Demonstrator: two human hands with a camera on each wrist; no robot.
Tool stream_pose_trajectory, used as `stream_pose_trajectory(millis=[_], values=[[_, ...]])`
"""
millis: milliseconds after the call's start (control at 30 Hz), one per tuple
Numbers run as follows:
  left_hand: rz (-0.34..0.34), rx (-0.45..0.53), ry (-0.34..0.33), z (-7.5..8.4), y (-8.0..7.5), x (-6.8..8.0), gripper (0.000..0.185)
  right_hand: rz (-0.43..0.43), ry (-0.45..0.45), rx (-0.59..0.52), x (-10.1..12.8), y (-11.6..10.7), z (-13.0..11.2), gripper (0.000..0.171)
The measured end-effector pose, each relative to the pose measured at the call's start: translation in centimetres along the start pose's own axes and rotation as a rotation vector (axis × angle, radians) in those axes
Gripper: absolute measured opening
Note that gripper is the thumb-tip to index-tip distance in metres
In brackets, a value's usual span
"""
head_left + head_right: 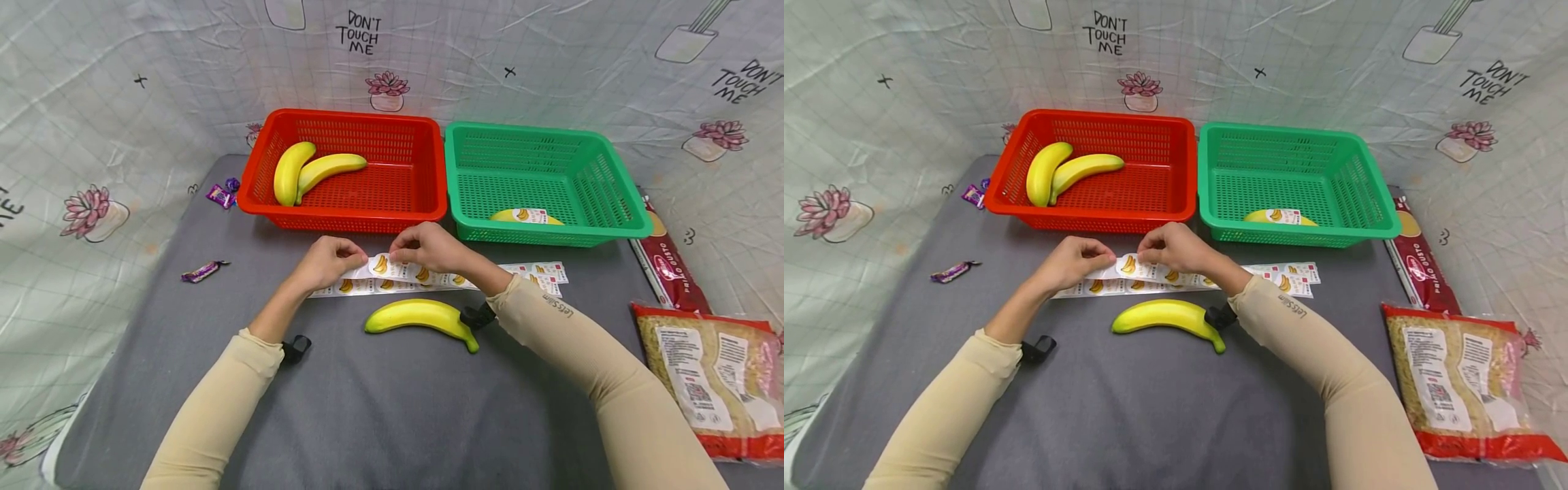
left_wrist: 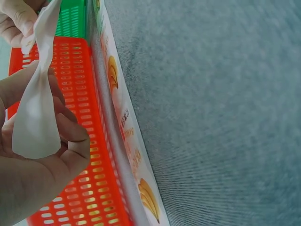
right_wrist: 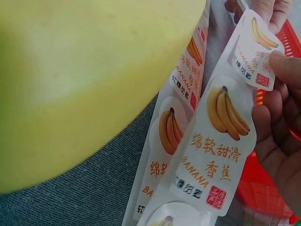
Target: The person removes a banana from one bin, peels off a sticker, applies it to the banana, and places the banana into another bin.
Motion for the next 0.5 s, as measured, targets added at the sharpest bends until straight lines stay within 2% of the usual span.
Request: stream_pose_trajectory(millis=[200, 500], values=[[0.009, 0.000, -0.007, -0.7, -0.2, -0.1, 0.018, 0.015, -0.017, -0.036, 0.4, -0.2, -0.3, 0.011], [0.017, 0.003, -0.019, -1.5, -0.6, 0.1, 0.016, 0.045, 0.006, -0.070, 1.1, -0.7, 0.1, 0.012]])
Point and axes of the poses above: each hand's wrist, its own x-axis away from the middle knuckle, its own y-axis out of the palm, z = x × y, the point moved 10 cm from there along -x, towards the middle knuckle, and after that the axes turned 11 degrees about -z, right-handed, at the moved point
